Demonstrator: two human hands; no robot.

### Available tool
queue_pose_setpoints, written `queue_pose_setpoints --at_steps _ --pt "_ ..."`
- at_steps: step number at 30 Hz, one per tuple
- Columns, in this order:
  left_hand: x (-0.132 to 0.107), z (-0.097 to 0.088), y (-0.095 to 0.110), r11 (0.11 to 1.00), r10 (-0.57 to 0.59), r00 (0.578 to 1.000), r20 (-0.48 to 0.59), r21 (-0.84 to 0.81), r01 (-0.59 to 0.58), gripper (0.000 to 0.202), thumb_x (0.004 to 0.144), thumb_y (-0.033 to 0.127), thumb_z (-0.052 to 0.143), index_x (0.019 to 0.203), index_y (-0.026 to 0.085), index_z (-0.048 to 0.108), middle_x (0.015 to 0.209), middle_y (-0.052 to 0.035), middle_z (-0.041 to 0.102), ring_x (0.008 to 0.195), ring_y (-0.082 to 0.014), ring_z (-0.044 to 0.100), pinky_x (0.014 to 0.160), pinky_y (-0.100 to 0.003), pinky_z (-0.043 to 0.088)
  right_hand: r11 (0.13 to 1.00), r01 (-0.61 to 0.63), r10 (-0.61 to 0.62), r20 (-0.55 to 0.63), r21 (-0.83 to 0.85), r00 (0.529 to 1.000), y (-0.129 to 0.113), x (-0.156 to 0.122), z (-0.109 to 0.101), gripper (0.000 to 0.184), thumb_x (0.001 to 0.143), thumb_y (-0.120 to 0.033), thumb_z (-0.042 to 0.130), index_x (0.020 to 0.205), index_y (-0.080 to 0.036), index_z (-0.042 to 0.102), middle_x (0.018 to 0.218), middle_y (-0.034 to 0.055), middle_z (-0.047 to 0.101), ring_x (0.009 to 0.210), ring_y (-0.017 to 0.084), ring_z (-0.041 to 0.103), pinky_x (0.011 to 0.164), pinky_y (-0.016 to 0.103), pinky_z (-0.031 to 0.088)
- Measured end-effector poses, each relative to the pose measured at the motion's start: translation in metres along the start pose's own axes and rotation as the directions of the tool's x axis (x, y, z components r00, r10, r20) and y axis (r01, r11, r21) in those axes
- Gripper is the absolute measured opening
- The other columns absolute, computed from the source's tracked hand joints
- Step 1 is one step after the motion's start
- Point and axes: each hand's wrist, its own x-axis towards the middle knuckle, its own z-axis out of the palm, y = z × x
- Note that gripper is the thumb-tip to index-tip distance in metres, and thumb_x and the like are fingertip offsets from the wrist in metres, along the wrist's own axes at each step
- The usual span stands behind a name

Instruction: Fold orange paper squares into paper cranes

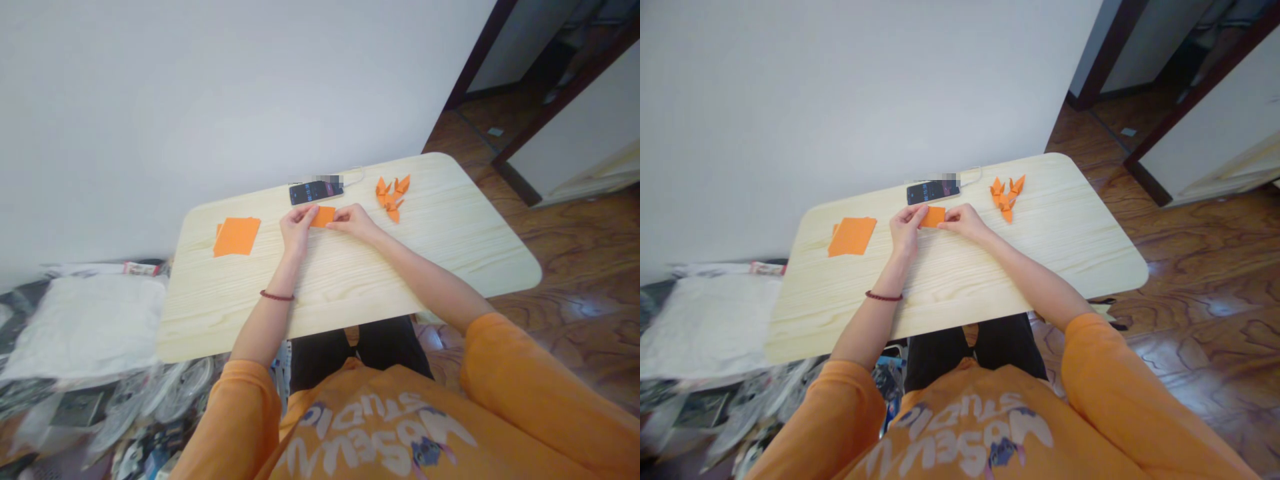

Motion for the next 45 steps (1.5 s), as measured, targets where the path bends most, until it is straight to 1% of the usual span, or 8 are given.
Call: queue_pose_setpoints --at_steps 5,9,14,20,25,38,42,45 --pt "0.003 -0.001 -0.005 1.000 0.028 0.999 -0.027 0.015 -0.028 0.028 0.064 0.043 0.076 0.067 0.018 0.063 0.066 -0.0006 0.067 0.064 -0.0120 0.061 0.058 -0.023 0.046 0.999 -0.024 0.025 -0.004 0.036 1.000 -0.007 -0.002 0.003 0.029 0.052 -0.036 0.079 0.055 -0.016 0.060 0.055 -0.0007 0.056 0.053 0.010 0.046 0.052 0.024 0.033" --pt "0.004 -0.003 -0.005 0.997 0.059 0.996 -0.067 0.051 -0.055 0.025 0.068 0.041 0.073 0.069 0.018 0.062 0.067 -0.0005 0.066 0.061 -0.0110 0.060 0.054 -0.022 0.042 0.992 -0.047 0.055 -0.072 0.115 0.996 -0.008 0.000 0.003 0.028 0.056 -0.037 0.077 0.059 -0.017 0.059 0.048 -0.0042 0.049 0.047 0.007 0.038 0.048 0.023 0.026" --pt "0.003 -0.003 -0.006 0.993 0.049 0.999 -0.001 0.103 -0.048 0.023 0.062 0.033 0.077 0.070 0.017 0.061 0.066 -0.0005 0.067 0.060 -0.0104 0.061 0.059 -0.021 0.046 0.970 -0.018 0.066 -0.192 0.241 0.979 -0.003 0.006 -0.002 0.031 0.056 -0.041 0.076 0.063 -0.016 0.060 0.051 -0.0030 0.053 0.048 0.007 0.041 0.048 0.023 0.029" --pt "-0.003 0.000 -0.008 0.994 -0.040 0.991 0.127 0.108 0.026 0.035 0.053 0.028 0.080 0.081 0.016 0.062 0.070 -0.0026 0.071 0.060 -0.0144 0.065 0.059 -0.024 0.050 0.992 -0.024 0.037 -0.106 0.127 0.994 -0.008 0.001 -0.001 0.035 0.052 -0.044 0.080 0.061 -0.015 0.061 0.047 -0.0039 0.050 0.046 0.006 0.038 0.047 0.023 0.025" --pt "-0.001 0.000 -0.003 0.986 -0.093 0.985 0.145 0.150 0.071 0.032 0.053 0.023 0.078 0.080 0.015 0.061 0.070 -0.0050 0.071 0.060 -0.0164 0.066 0.057 -0.025 0.049 0.996 -0.025 0.034 -0.105 0.084 0.994 -0.008 0.001 -0.001 0.036 0.055 -0.045 0.079 0.062 -0.015 0.060 0.045 -0.0046 0.047 0.045 0.007 0.036 0.047 0.024 0.024" --pt "0.019 -0.030 0.001 0.982 -0.059 0.993 0.105 0.183 0.039 0.023 0.055 0.025 0.077 0.072 0.016 0.063 0.060 -0.0005 0.066 0.054 -0.0107 0.059 0.059 -0.023 0.046 0.954 -0.026 0.087 -0.195 0.297 0.977 0.002 0.010 -0.008 0.033 0.053 -0.039 0.081 0.061 -0.016 0.059 0.051 -0.0025 0.053 0.048 0.007 0.041 0.047 0.022 0.028" --pt "0.017 -0.025 0.002 0.997 -0.050 0.993 0.106 0.059 0.044 0.024 0.060 0.028 0.075 0.079 0.018 0.065 0.067 -0.0014 0.068 0.062 -0.0110 0.063 0.066 -0.025 0.051 0.940 -0.034 0.104 -0.188 0.339 0.977 -0.002 0.007 -0.007 0.034 0.050 -0.038 0.083 0.061 -0.015 0.061 0.051 -0.0023 0.053 0.048 0.007 0.041 0.047 0.022 0.029" --pt "0.011 -0.016 0.001 0.998 -0.070 0.977 0.201 0.022 0.067 0.036 0.060 0.034 0.078 0.090 0.018 0.066 0.076 -0.0042 0.071 0.070 -0.0143 0.067 0.070 -0.028 0.053 0.935 -0.040 0.105 -0.167 0.352 0.980 -0.004 0.006 -0.007 0.033 0.050 -0.037 0.083 0.062 -0.014 0.064 0.054 -0.0005 0.057 0.050 0.007 0.043 0.047 0.022 0.029"
